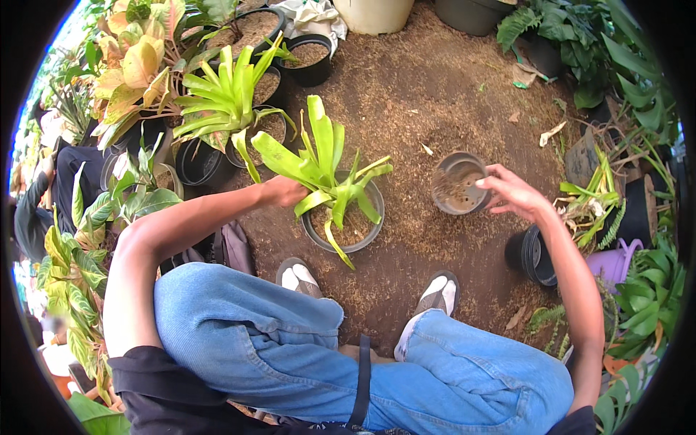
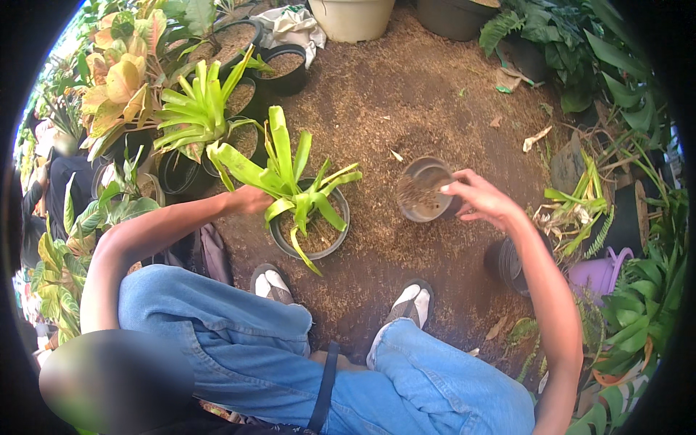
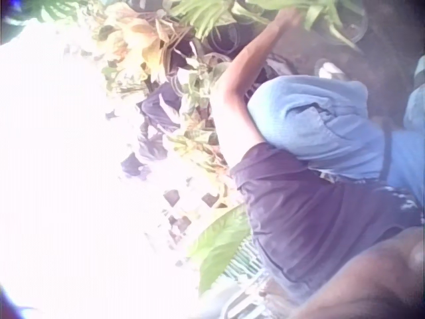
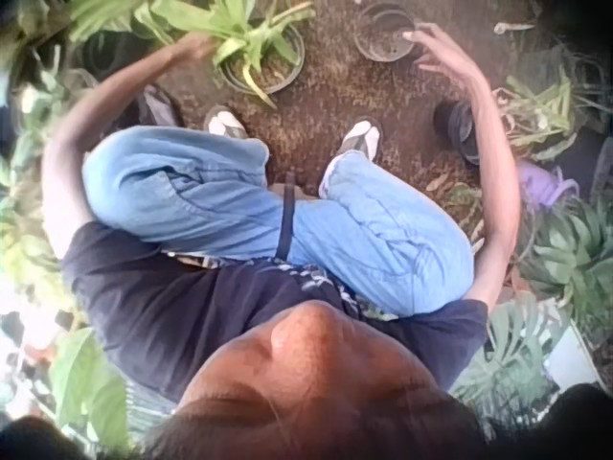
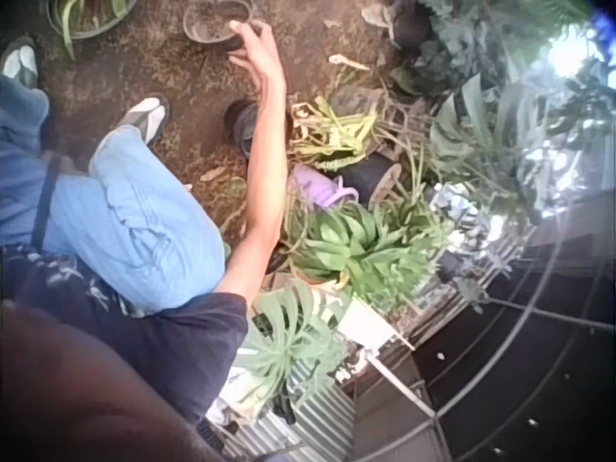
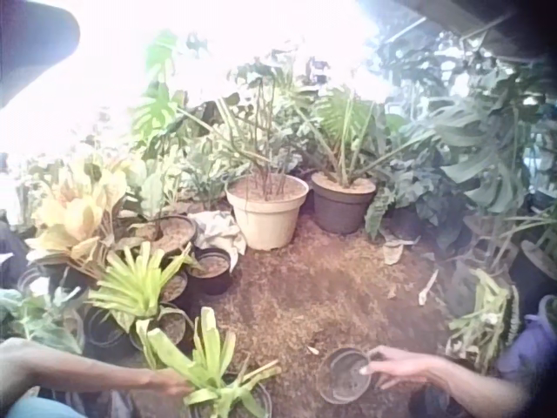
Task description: The person scoops soil into a small container using another pot and then places a plant into the container.
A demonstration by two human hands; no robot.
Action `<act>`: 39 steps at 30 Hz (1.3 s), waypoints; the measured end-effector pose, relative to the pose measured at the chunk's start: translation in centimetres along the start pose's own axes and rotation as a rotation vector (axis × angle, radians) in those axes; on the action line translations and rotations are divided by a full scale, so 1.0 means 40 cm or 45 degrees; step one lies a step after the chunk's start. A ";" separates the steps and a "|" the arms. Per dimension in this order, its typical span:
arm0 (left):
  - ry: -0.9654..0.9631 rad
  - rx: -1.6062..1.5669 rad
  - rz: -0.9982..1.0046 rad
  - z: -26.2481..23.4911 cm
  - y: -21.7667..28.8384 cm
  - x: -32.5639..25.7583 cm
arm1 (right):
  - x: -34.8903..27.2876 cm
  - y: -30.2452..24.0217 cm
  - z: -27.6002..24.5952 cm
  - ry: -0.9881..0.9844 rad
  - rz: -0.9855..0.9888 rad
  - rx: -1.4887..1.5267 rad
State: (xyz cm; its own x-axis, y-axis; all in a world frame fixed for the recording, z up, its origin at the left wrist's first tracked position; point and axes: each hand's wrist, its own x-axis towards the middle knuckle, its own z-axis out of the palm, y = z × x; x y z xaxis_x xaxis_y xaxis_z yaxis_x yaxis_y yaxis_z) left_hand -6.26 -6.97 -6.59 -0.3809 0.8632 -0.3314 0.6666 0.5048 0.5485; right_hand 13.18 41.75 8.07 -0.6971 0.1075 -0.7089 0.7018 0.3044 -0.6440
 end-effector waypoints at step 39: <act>0.046 0.081 0.119 -0.029 0.057 -0.010 | -0.044 -0.319 0.260 0.089 -0.362 -1.118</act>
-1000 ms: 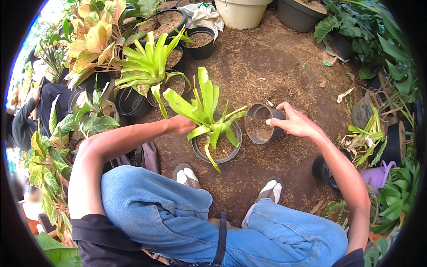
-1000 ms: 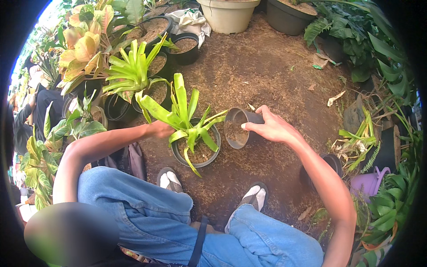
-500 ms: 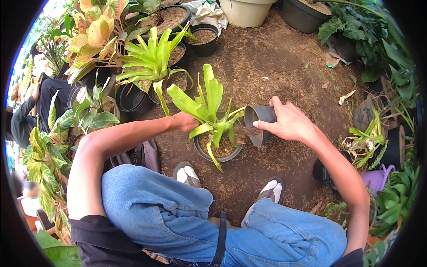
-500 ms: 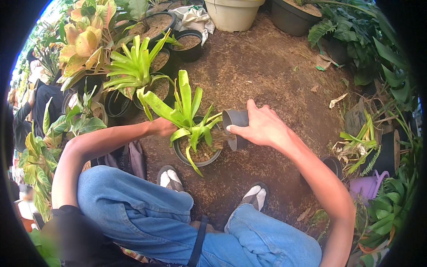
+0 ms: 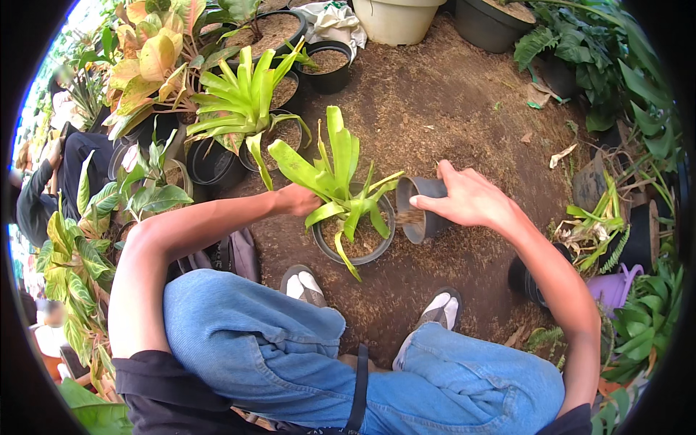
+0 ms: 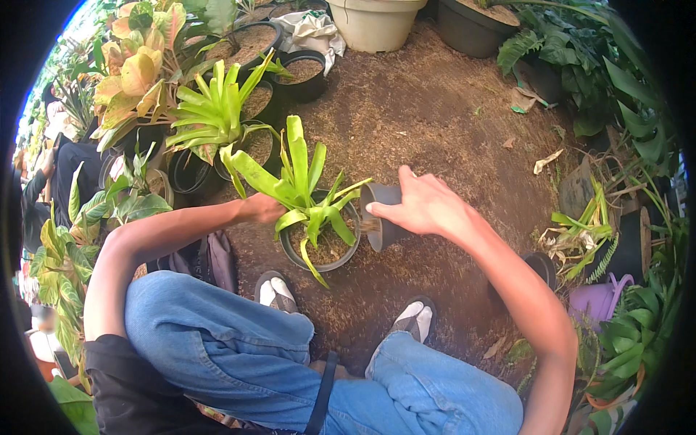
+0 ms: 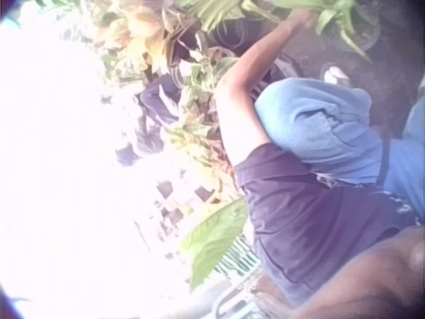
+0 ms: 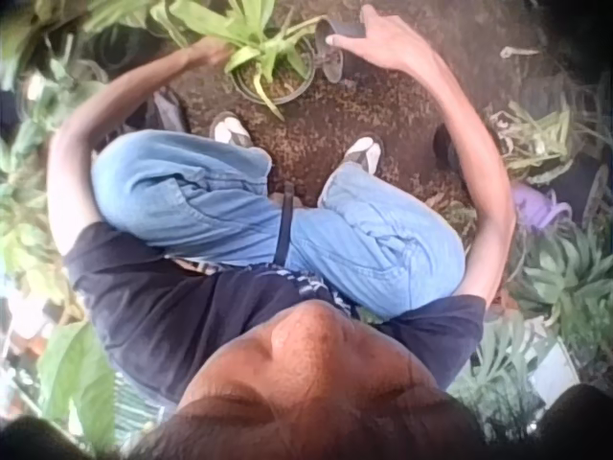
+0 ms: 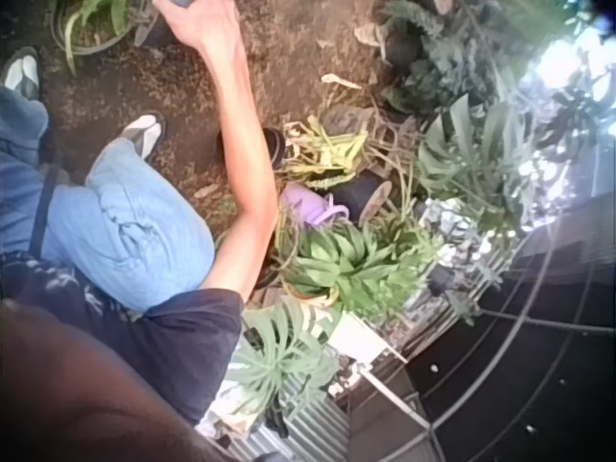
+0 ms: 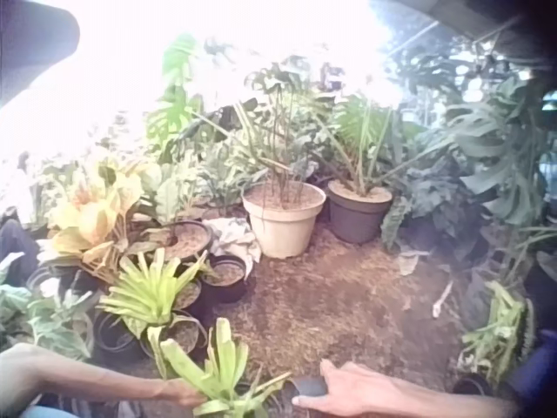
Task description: The person scoops soil into a small container using another pot and then places a plant into the container.
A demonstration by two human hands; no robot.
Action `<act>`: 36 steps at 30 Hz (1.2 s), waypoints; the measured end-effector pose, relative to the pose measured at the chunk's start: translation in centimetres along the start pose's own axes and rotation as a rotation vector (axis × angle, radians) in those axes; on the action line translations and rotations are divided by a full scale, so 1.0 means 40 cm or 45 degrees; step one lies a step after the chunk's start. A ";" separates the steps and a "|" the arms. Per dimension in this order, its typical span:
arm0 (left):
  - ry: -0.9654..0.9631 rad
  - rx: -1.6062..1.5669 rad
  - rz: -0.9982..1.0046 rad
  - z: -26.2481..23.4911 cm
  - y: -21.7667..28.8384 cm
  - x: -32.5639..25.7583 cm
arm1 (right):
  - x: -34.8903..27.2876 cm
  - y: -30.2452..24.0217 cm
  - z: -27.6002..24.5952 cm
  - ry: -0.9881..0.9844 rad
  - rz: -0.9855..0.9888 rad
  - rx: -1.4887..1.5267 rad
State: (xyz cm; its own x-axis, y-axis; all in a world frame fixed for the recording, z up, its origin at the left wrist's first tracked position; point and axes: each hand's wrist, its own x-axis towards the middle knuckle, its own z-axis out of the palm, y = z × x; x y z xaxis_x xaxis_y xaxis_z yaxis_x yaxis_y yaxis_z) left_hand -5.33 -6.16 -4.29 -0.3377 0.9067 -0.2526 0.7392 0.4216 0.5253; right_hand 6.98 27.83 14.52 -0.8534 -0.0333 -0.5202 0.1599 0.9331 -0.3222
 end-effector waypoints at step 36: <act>0.102 0.006 0.265 0.006 -0.025 -0.013 | 0.014 0.703 0.312 -0.879 1.027 1.317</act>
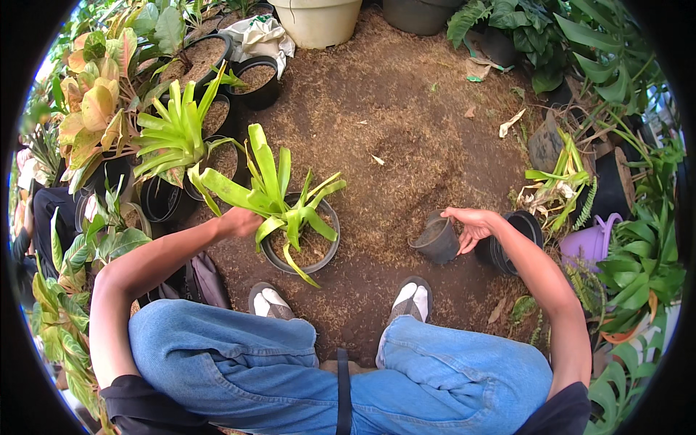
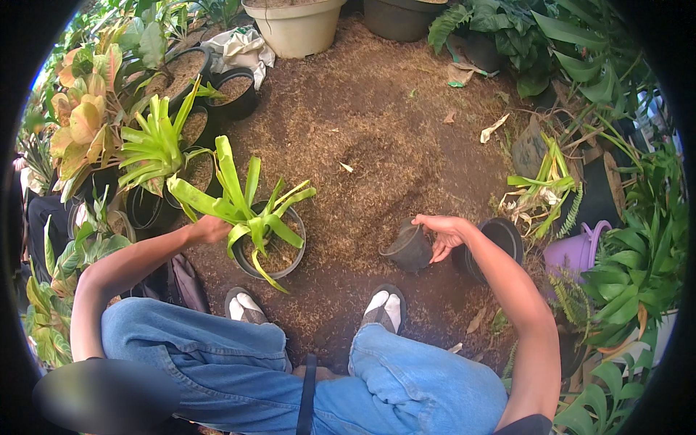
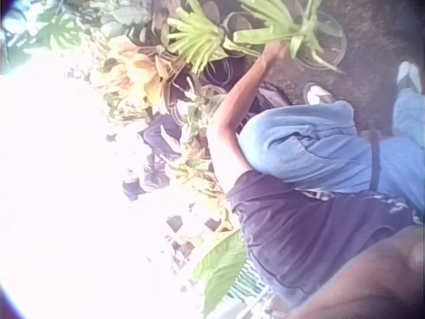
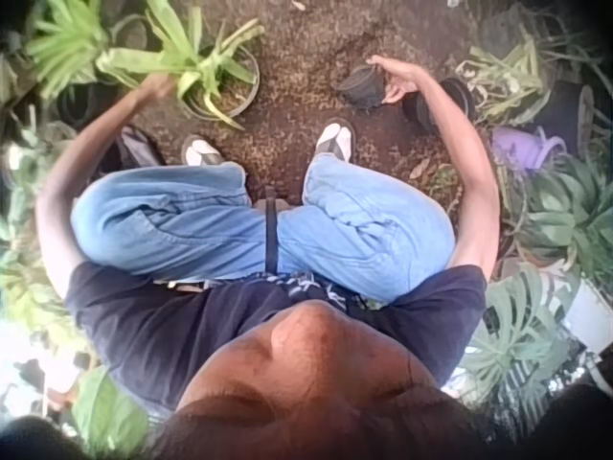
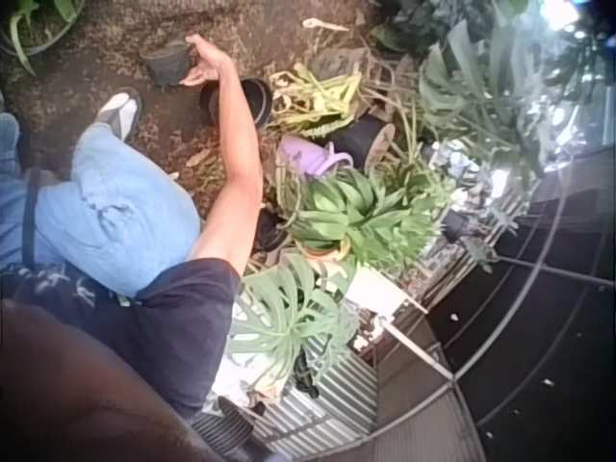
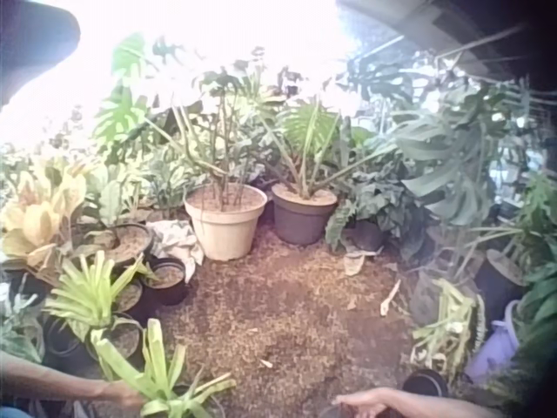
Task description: The person scoops soil into a small container using another pot and then places a plant into the container.
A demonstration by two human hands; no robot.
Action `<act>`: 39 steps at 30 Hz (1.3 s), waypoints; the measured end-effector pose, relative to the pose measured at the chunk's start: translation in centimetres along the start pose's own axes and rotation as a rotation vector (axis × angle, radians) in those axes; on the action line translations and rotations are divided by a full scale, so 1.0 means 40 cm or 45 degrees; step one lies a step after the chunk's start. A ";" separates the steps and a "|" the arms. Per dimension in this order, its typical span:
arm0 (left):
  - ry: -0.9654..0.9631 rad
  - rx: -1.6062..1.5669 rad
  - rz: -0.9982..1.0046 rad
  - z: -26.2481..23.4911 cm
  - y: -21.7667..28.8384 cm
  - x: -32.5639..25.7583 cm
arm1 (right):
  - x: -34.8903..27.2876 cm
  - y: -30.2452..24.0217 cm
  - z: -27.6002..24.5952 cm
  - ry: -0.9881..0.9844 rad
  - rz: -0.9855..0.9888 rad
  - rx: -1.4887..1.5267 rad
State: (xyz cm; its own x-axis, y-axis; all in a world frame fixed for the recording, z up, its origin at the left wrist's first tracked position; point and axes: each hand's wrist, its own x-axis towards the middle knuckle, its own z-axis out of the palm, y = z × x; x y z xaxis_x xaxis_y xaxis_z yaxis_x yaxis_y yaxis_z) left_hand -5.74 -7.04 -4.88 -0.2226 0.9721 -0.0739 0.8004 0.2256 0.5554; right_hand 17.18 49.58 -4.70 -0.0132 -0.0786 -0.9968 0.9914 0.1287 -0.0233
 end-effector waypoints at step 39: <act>-0.059 -0.102 -0.159 -0.008 0.013 -0.002 | -0.428 -0.347 0.507 0.850 -0.976 -1.380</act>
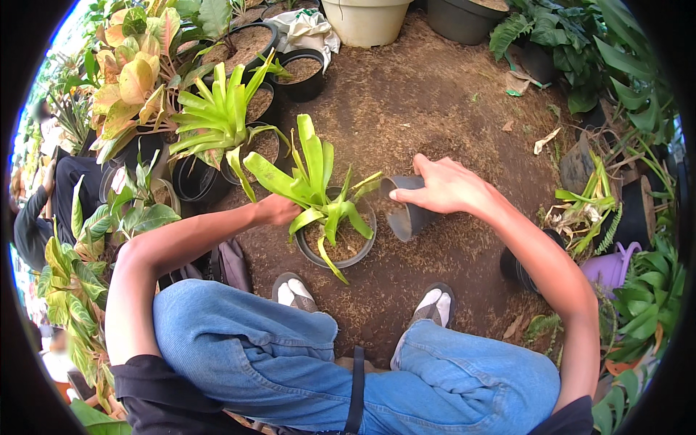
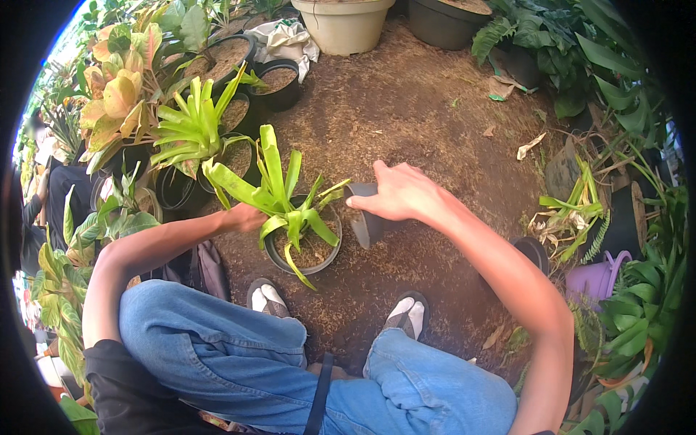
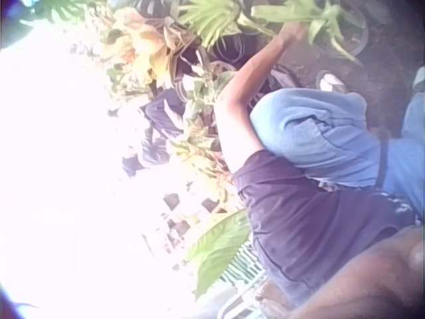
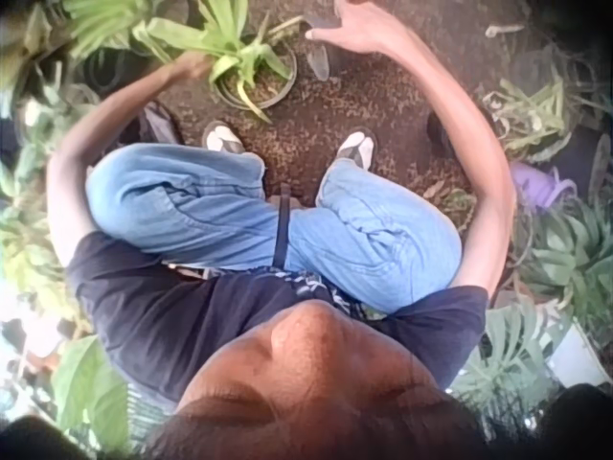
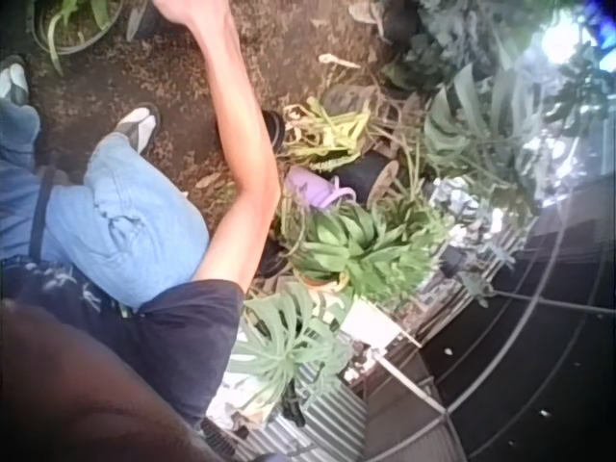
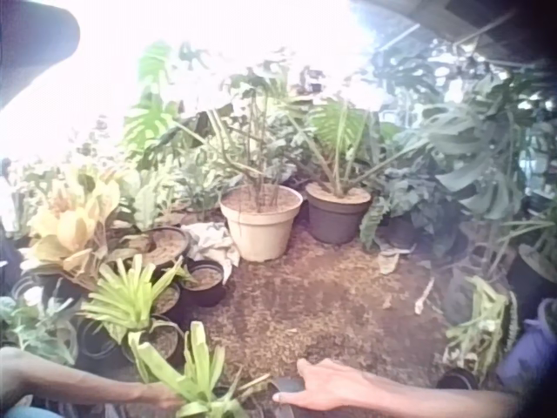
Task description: The person scoops soil into a small container using another pot and then places a plant into the container.
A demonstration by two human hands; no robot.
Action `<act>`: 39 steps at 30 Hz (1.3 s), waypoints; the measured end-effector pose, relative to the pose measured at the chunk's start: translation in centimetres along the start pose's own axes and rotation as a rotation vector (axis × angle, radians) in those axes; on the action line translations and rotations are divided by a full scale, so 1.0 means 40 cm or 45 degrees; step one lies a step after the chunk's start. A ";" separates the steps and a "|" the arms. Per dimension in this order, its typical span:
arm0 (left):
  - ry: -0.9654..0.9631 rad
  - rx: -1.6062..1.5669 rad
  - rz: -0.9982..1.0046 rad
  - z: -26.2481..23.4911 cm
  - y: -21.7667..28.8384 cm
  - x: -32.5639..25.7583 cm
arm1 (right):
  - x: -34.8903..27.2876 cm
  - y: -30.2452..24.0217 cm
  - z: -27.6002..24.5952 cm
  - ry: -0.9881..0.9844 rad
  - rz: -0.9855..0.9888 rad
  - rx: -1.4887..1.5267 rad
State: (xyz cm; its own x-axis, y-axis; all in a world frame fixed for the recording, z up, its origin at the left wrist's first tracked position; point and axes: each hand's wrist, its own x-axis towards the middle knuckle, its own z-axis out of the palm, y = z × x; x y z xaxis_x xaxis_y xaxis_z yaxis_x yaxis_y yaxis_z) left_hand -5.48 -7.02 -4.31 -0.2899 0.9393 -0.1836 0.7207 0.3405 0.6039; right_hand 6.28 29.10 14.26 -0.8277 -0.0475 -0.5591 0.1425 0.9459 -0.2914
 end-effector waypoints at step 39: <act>-0.033 0.619 0.267 0.031 -0.122 0.018 | -0.013 0.248 0.104 -0.224 0.305 -0.223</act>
State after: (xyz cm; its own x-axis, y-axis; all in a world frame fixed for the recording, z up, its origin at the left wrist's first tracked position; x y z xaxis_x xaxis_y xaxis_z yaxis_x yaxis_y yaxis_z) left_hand -8.42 -7.94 -8.34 -0.0967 0.9880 -0.1201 0.9721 0.1196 0.2018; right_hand 10.38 37.15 8.41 -0.6737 0.1424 -0.7251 0.2137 0.9769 -0.0067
